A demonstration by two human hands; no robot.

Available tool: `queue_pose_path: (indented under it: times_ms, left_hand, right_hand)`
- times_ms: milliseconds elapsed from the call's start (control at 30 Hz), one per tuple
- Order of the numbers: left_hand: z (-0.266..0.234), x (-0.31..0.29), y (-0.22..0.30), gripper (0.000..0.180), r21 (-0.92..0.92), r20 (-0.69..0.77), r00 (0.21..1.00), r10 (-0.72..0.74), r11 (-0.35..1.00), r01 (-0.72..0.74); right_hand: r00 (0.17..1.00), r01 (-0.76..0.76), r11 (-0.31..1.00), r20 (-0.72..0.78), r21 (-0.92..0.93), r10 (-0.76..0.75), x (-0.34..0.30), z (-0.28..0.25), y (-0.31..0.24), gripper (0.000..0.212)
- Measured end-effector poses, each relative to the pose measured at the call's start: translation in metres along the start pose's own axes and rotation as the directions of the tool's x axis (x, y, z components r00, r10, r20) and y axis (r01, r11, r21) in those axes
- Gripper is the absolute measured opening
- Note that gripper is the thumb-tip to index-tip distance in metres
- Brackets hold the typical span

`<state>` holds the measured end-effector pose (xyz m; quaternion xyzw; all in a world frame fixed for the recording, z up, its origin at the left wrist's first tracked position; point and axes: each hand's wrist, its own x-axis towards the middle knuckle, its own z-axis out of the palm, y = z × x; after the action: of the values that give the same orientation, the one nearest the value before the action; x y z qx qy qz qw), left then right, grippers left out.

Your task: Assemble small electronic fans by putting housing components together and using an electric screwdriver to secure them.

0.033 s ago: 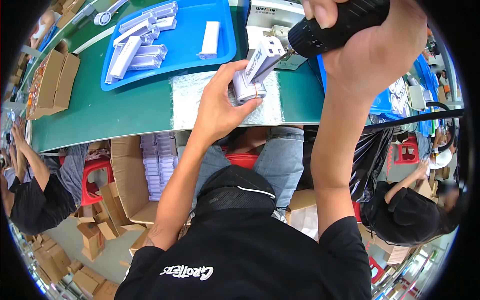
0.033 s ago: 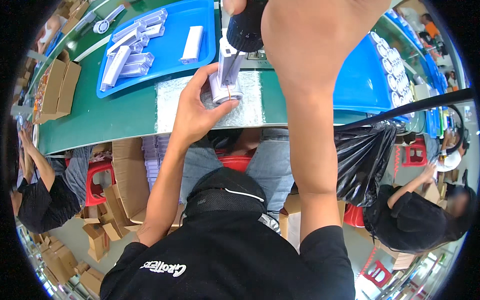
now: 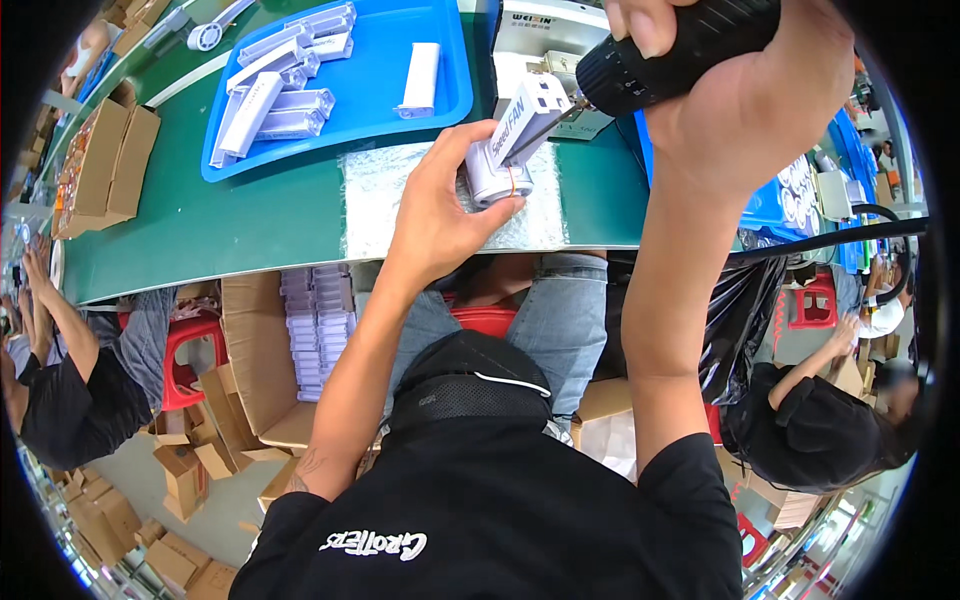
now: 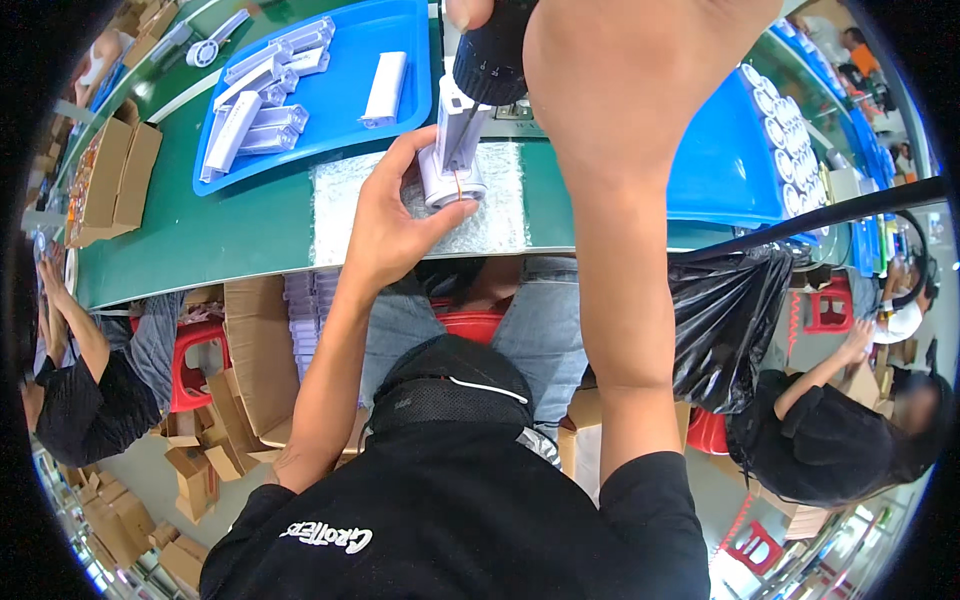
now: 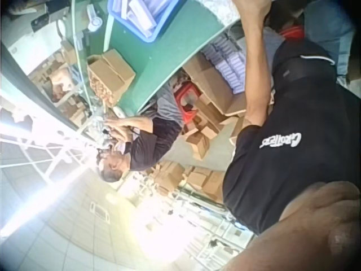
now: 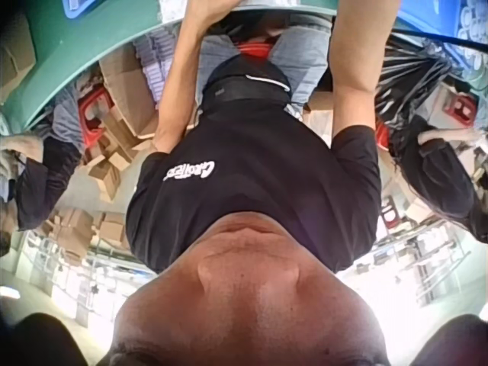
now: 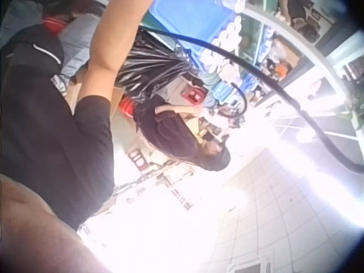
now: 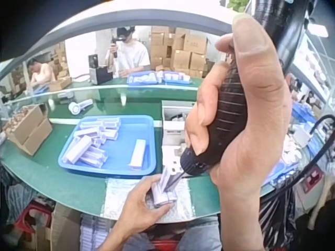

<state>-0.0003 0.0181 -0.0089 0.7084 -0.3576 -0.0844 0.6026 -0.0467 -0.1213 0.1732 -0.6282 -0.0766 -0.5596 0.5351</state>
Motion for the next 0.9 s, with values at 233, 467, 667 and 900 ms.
queue_pose_path:
  times_ms: [233,467,667,900]
  left_hand:
    - [0.003,0.0,-0.002,0.072,-0.009,-0.025,0.999,0.035,0.999,-0.035]
    - [0.002,0.001,0.0,0.072,0.039,-0.045,0.996,0.072,0.997,-0.07]
    - [0.001,-0.004,0.002,0.071,0.08,-0.049,0.994,0.094,0.993,-0.09]
    - [0.01,0.001,-0.002,0.067,-0.062,-0.07,0.997,-0.021,0.998,0.017]
  right_hand:
    - [1.0,-0.006,0.998,0.025,0.059,0.005,-0.003,-0.01,0.015,0.046]
    - [0.999,0.017,0.992,0.047,0.123,-0.023,-0.015,0.005,0.014,0.047]
    - [1.0,-0.007,0.987,0.025,0.163,0.003,-0.005,0.013,0.0,0.046]
    - [0.982,0.187,0.982,-0.039,0.022,-0.186,0.04,-0.033,0.008,0.032]
